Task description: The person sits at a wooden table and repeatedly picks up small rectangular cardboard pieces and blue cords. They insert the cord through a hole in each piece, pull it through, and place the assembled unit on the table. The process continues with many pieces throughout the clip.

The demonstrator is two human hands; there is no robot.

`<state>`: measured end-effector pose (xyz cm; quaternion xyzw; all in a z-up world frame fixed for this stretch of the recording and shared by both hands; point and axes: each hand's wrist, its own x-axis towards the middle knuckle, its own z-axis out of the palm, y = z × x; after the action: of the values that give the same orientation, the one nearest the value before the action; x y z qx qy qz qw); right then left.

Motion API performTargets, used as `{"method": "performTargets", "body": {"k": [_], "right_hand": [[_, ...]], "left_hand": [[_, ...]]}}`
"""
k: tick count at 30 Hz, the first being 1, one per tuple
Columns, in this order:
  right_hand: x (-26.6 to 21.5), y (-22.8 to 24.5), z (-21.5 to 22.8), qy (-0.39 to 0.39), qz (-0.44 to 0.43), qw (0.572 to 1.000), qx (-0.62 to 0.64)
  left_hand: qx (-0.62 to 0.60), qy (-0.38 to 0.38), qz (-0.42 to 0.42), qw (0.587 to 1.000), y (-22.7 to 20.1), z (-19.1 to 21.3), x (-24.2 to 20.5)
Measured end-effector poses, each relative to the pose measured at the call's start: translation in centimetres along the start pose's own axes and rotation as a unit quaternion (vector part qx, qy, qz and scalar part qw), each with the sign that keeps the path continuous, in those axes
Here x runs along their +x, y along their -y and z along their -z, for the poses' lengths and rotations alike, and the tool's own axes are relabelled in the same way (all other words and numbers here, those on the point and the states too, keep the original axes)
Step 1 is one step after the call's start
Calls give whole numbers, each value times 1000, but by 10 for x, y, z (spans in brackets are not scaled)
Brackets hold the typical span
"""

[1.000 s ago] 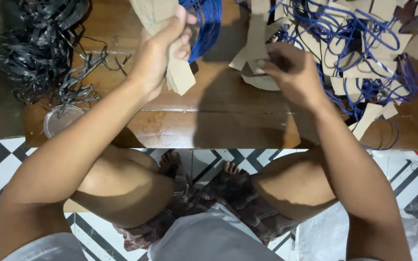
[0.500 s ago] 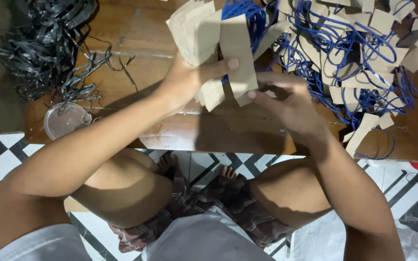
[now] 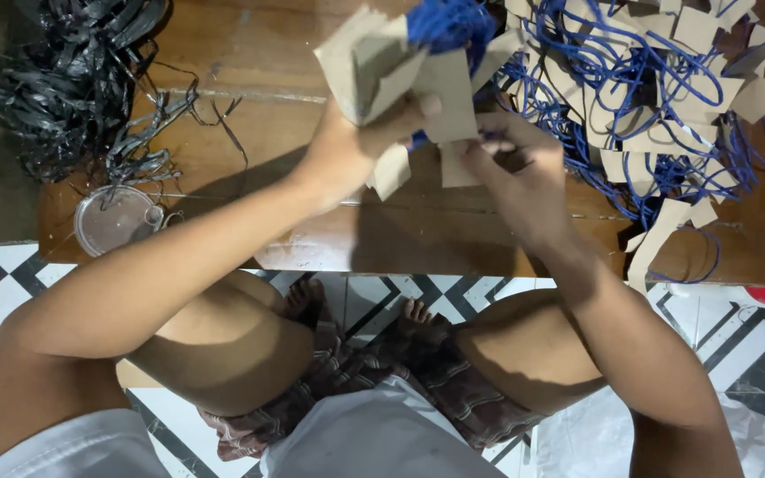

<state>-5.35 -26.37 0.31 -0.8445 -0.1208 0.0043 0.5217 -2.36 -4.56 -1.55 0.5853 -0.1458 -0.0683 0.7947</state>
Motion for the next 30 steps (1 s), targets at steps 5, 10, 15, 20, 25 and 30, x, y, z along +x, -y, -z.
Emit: {"method": "performTargets", "body": {"k": [5,10,15,20,25,30], "right_hand": [[-12,-3,-2,21,12,999,24],[-23,1,-8,4,18,996,83],[-28,5,-9,-32,129,988,84],[-26,-4,-15,-1,148,985,88],[-19,12,-22,29,86,995,-28],[-19,-2,-22,-6,223,972,-80]], "left_hand": [[11,-31,-20,999,-8,4,-2],[-13,-54,56,997,-21,2,-6],[-54,-44,77,995,-28,-2,-7],[-104,-33,115,987,-12,-4,-9],[-172,103,10,980,-3,-14,-17],[-12,1,-23,1000,-4,-26,-19]]}}
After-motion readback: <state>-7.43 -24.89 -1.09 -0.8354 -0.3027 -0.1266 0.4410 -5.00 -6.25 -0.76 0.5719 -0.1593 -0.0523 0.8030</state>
